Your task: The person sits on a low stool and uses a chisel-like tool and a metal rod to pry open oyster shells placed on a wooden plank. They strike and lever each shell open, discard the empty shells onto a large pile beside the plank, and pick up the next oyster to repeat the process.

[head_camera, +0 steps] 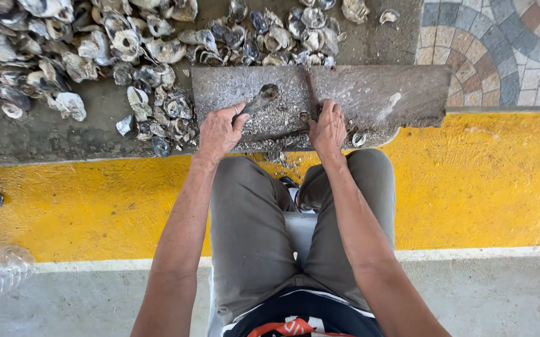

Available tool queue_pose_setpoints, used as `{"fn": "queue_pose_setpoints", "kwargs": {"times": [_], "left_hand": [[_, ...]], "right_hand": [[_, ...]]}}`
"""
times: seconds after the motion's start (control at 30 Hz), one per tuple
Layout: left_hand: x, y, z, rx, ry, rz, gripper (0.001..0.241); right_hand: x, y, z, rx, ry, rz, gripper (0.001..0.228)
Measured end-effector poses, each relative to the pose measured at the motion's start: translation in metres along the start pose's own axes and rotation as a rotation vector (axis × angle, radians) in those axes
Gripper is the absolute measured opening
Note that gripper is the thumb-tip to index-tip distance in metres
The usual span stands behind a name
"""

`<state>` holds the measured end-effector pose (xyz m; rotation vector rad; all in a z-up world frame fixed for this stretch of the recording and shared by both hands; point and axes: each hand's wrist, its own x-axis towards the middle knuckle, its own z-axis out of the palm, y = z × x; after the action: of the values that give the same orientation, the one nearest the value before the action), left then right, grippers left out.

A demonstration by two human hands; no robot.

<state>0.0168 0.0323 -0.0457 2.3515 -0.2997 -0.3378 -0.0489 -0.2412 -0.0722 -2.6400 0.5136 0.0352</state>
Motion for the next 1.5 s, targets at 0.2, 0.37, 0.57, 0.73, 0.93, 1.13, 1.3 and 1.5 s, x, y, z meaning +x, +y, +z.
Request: {"fn": "queue_pose_setpoints", "kwargs": {"times": [0.2,0.37,0.57,0.73,0.93,1.13,1.3,1.5], "left_hand": [[-0.006,0.018,-0.005,0.019,-0.019,-0.115,0.035],[-0.003,0.013,0.005,0.042,0.028,-0.081,0.036],[-0.003,0.018,0.008,0.071,0.004,-0.104,0.036],[-0.009,0.012,0.016,0.082,-0.021,-0.155,0.036],[-0.015,0.023,0.017,0.071,0.059,-0.147,0.036],[-0.017,0.015,0.031,0.084,0.049,-0.163,0.037],[-0.013,0.002,0.039,0.133,0.081,-0.114,0.038],[-0.01,0.002,0.032,0.079,0.028,-0.151,0.039]], "right_hand": [[0.008,0.034,0.027,0.079,-0.096,-0.022,0.043],[-0.006,0.034,0.031,0.256,-0.054,-0.111,0.031],[-0.046,-0.031,-0.032,1.541,-0.379,0.537,0.024],[-0.066,-0.028,-0.034,1.096,-0.157,0.26,0.05],[-0.078,-0.021,-0.04,0.546,0.102,-0.282,0.06],[-0.095,-0.022,-0.011,0.335,0.165,-0.493,0.068],[-0.098,-0.052,-0.076,0.49,0.115,-0.422,0.064],[-0.1,-0.062,-0.063,0.639,0.289,-0.392,0.065]]}}
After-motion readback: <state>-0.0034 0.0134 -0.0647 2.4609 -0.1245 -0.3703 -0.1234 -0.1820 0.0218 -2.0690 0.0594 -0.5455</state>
